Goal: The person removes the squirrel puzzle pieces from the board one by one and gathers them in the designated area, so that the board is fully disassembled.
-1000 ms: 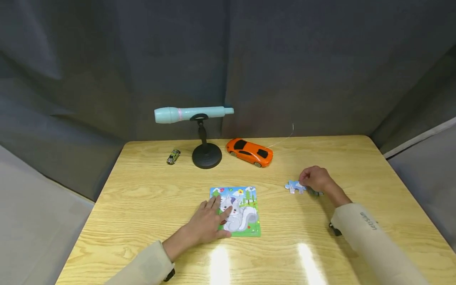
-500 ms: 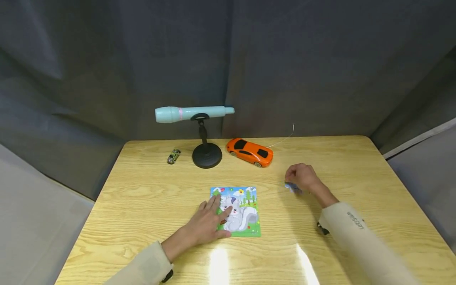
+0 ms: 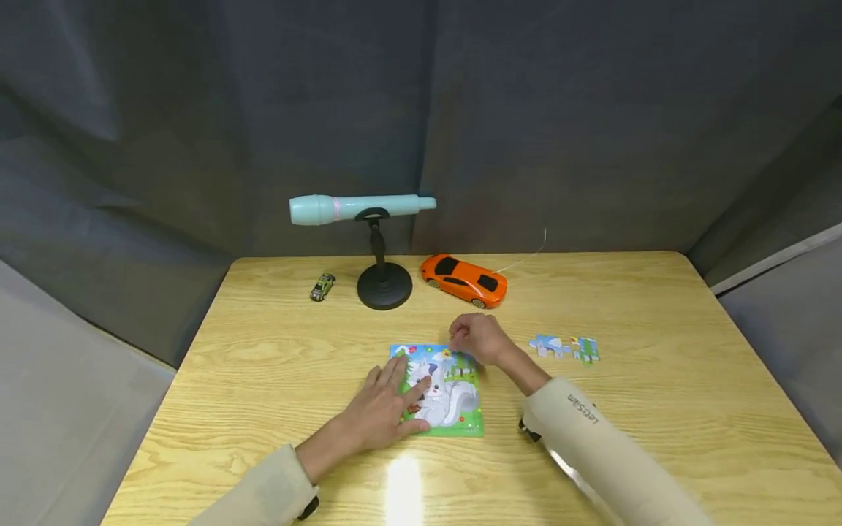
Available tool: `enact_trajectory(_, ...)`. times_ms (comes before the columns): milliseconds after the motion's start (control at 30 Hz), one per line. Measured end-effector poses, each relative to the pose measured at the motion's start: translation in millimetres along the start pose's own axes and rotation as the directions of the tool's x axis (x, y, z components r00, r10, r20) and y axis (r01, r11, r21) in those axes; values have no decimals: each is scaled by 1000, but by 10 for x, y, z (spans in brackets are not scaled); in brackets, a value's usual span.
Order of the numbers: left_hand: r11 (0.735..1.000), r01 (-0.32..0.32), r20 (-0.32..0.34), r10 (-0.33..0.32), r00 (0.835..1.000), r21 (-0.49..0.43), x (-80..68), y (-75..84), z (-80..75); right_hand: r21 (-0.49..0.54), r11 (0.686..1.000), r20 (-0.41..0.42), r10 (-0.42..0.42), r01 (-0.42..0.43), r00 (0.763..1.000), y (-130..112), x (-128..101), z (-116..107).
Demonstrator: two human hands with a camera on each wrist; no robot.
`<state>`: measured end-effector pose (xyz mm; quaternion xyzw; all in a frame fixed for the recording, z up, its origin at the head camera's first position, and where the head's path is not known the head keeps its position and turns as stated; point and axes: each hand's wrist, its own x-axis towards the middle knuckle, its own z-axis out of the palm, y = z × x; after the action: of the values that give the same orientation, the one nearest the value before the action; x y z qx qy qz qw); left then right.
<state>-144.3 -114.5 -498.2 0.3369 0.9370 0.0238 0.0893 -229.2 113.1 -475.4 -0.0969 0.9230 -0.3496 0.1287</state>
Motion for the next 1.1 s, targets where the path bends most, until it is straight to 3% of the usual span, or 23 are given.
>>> enact_trajectory(300, 1000, 25, 24, -25, 999, -2, -28, -15, -3, 51, 999, 4, 1, -1, 1000, -180, 38, 390)
enact_trajectory(567, 998, 60, 44, -60, 997, 10, -45, 1, 6, 28, 1000, 49, 13, -15, 999, -294, 47, 441)
enact_trajectory(867, 997, 80, 83, -81, 993, 6, -60, 2, -1, 35, 990, 106, 131, -136, 986, -424, 28, 484)
enact_trajectory(1100, 997, 76, 78, -78, 994, 35, -61, -11, -7, -11, 990, 71, 141, -140, 988, -487, 62, 539)
